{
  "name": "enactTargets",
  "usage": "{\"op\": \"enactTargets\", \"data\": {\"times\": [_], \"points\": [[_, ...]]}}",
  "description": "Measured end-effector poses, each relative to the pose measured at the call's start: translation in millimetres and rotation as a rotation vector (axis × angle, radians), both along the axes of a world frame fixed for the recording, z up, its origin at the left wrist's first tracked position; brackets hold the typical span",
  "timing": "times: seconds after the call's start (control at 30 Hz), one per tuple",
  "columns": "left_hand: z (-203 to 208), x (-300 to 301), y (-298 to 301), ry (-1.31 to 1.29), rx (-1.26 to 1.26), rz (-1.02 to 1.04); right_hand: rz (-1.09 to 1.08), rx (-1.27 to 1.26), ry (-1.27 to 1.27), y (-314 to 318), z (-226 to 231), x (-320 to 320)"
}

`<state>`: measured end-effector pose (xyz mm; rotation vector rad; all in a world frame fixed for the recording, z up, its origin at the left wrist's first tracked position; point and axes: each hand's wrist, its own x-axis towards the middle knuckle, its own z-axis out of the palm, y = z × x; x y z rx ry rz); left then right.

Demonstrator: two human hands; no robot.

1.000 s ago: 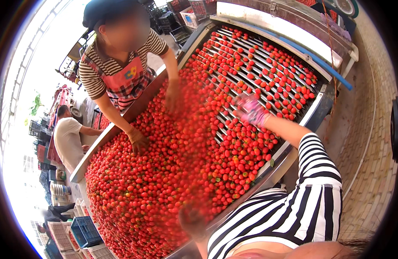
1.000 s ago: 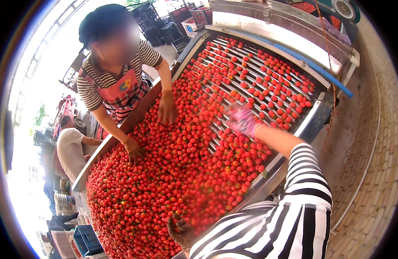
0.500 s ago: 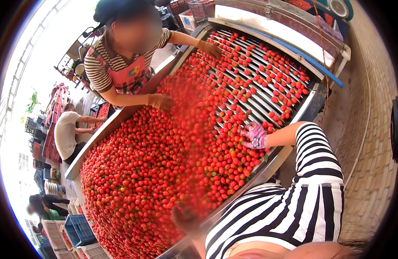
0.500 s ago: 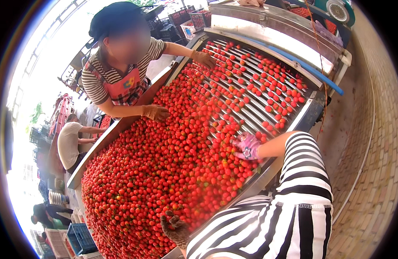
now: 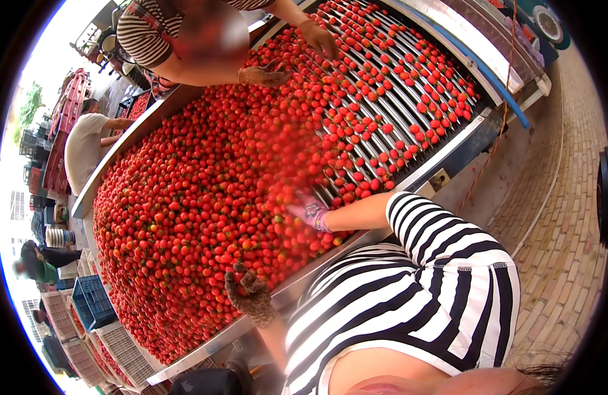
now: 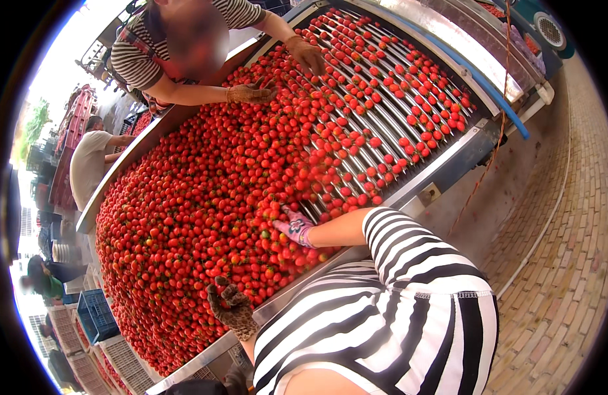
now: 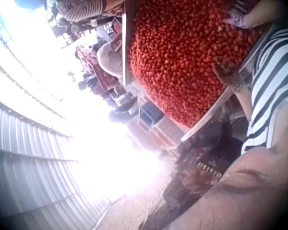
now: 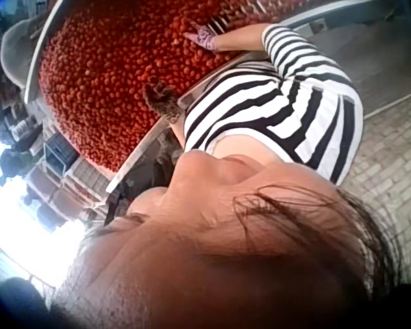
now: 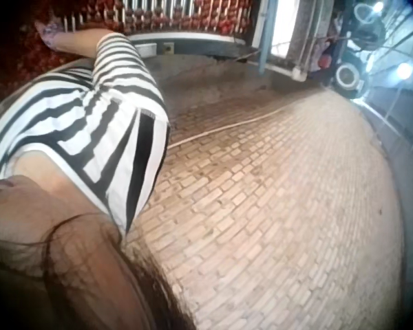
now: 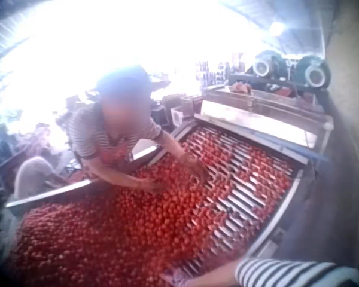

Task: The person sorts tomatoes on a vibrating conveyor belt by hand, moving them and removing damaged ones alongside other workers.

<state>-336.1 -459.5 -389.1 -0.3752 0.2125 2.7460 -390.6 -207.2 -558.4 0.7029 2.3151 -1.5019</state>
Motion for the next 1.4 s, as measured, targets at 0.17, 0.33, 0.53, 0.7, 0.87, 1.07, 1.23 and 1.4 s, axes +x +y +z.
{"op": "enactTargets", "data": {"times": [0.17, 0.33, 0.53, 0.7, 0.87, 1.07, 1.23, 1.4], "points": [[4, -13, 3, 0.199, 0.047, -0.187, 0.277, -0.221, 0.175, -90, 79, -24], [4, -13, -8, 0.193, -0.017, -0.051, 0.41, -0.113, 0.585, -40, 104, -54], [-7, -2, -16, 0.101, 0.001, -0.021, -0.232, 0.787, 0.742, 213, 106, -63], [-11, -12, -3, 0.113, -0.019, -0.078, -0.371, 1.065, 0.539, 304, 71, -44], [-5, -10, 3, 0.052, -0.014, -0.028, -0.185, 1.194, 0.383, 268, 53, -32], [-12, -9, 1, -0.01, 0.015, -0.071, 0.245, 1.089, 0.486, 218, 70, -21], [-8, -14, 21, 0.071, 0.002, -0.113, 0.241, 1.219, 0.122, 210, 57, -59], [-24, -25, 49, 0.074, -0.056, -0.239, 0.406, 1.124, -0.077, 199, 84, -70]]}}
